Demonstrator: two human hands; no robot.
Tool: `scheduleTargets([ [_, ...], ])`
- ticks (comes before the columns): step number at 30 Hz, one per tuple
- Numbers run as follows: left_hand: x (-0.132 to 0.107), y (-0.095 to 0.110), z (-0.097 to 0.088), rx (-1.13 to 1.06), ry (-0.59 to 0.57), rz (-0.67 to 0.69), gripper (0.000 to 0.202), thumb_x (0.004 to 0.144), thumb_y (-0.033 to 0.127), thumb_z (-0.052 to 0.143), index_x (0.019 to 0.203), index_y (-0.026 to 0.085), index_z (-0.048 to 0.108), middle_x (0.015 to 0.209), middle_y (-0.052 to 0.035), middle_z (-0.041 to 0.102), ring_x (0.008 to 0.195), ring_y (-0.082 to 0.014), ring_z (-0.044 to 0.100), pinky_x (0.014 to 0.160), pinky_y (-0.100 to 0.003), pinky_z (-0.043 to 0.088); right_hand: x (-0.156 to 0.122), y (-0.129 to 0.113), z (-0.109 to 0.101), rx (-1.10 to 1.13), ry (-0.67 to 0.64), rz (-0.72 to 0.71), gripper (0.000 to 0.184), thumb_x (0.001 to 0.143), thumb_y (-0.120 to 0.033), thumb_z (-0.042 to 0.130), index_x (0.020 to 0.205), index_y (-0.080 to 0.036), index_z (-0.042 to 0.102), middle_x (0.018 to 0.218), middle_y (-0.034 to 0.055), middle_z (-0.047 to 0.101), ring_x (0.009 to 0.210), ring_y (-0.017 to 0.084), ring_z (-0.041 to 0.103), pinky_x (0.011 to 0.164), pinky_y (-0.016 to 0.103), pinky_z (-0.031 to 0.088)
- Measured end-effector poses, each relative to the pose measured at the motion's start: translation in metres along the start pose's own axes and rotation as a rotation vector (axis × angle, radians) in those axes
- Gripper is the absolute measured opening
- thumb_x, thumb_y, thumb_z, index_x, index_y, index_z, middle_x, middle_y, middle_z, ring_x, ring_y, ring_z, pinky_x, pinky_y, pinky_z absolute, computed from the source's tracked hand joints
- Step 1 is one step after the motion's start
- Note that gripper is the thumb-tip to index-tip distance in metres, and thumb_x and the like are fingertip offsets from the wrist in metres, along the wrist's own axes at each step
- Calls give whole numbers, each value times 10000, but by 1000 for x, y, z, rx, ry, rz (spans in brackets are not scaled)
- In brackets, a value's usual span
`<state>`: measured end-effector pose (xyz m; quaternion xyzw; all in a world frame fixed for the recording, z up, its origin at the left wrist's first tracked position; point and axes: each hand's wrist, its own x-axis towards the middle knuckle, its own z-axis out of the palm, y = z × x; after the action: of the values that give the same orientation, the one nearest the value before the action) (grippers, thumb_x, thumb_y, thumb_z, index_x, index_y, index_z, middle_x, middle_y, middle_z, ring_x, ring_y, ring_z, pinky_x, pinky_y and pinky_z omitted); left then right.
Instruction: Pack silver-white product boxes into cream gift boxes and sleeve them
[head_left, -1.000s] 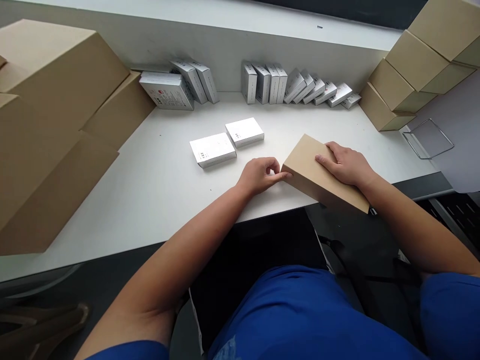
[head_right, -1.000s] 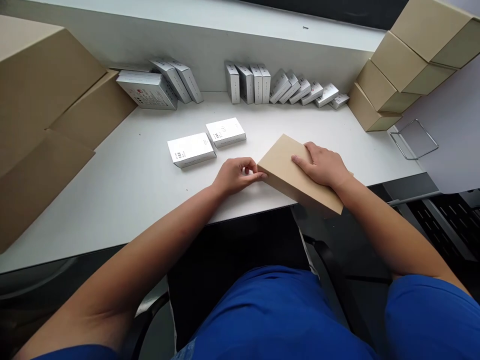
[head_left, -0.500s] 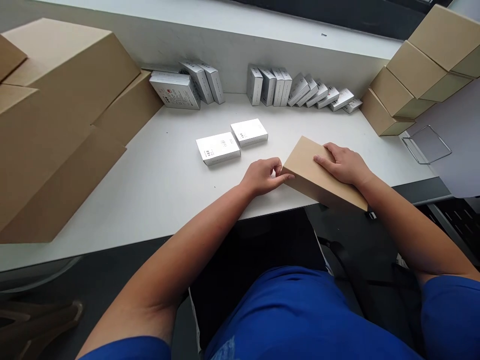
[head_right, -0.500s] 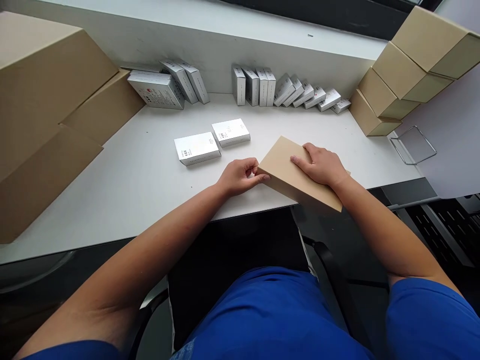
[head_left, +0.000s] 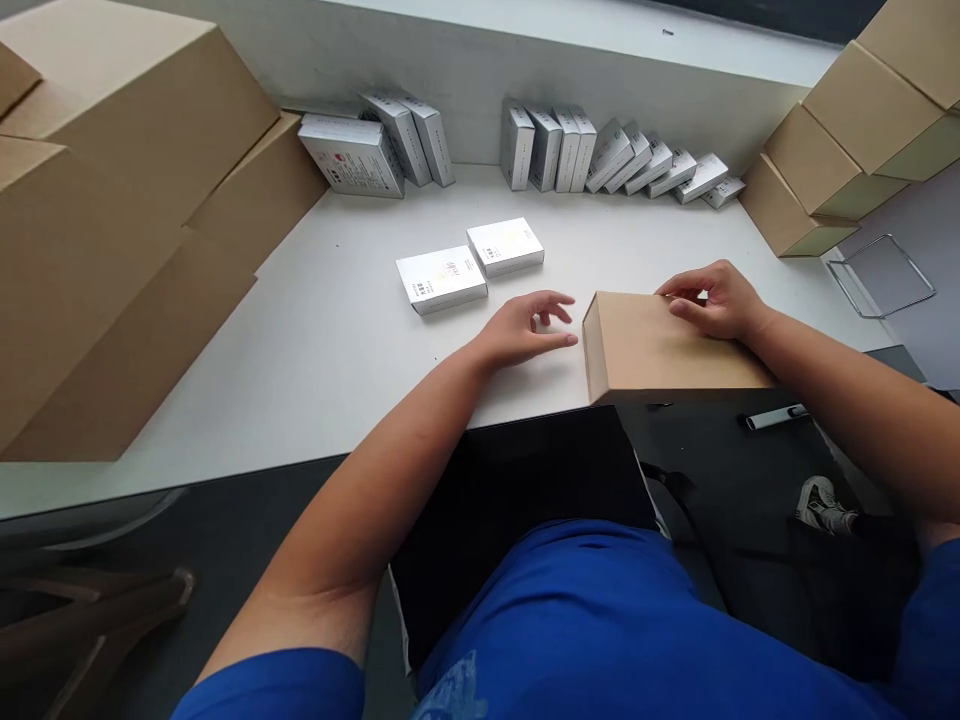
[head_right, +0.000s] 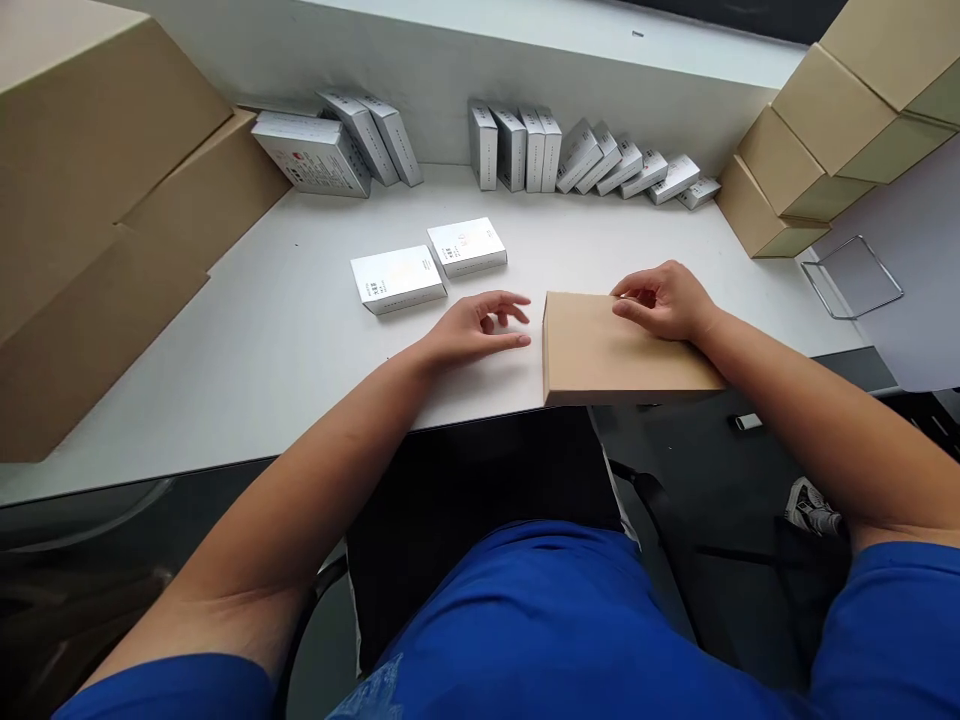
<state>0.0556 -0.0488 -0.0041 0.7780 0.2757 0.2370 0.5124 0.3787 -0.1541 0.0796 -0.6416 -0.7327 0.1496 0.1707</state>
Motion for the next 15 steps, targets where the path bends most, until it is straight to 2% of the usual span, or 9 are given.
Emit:
scheduleTargets([
  [2, 2, -5, 6, 190, 22, 94, 768, 809, 421, 844, 1520, 211, 642, 1293, -111, 780, 1068, -250, 653, 948, -397, 543, 1, -2, -2, 7, 4, 6, 884, 707, -1052, 483, 930, -267, 823, 733, 62, 713, 659, 225, 624, 733, 431, 544],
  [4, 5, -8, 12, 348, -8, 190, 752, 856, 363, 794, 1572, 236, 604, 1349, -98, 763, 1206, -284, 625, 1060, -439, 519, 2, -7, -4, -4, 15, 35, 929, 651, -1113, 434, 905, -307, 819, 760, 73, 719, 699, 255, 643, 769, 478, 565],
  [7, 11, -10, 18, 513, -31, 316, 549, 956, 282, 646, 1503, 247, 676, 1381, -97, 754, 1257, -302, 623, 1111, -466, 494, 3, -13, -5, -15, 36, 18, 983, 618, -1154, 375, 846, -298, 800, 725, 86, 701, 702, 273, 651, 772, 500, 557],
  [10, 14, -8, 18, 592, 0, 409, 420, 1008, 223, 526, 1344, 253, 776, 1355, -85, 772, 1225, -298, 650, 1069, -463, 501, 6, -10, -4, -16, 70, -36, 973, 666, -1132, 384, 814, -253, 776, 691, 96, 685, 677, 261, 652, 742, 472, 534],
  [15, 9, -1, 17, 543, -26, 534, 361, 908, 198, 626, 1208, 264, 817, 1286, -40, 810, 1131, -273, 700, 1011, -427, 548, 11, 0, 0, -11, 103, -48, 874, 738, -1086, 402, 848, -306, 782, 737, 84, 689, 735, 278, 677, 796, 488, 571],
])
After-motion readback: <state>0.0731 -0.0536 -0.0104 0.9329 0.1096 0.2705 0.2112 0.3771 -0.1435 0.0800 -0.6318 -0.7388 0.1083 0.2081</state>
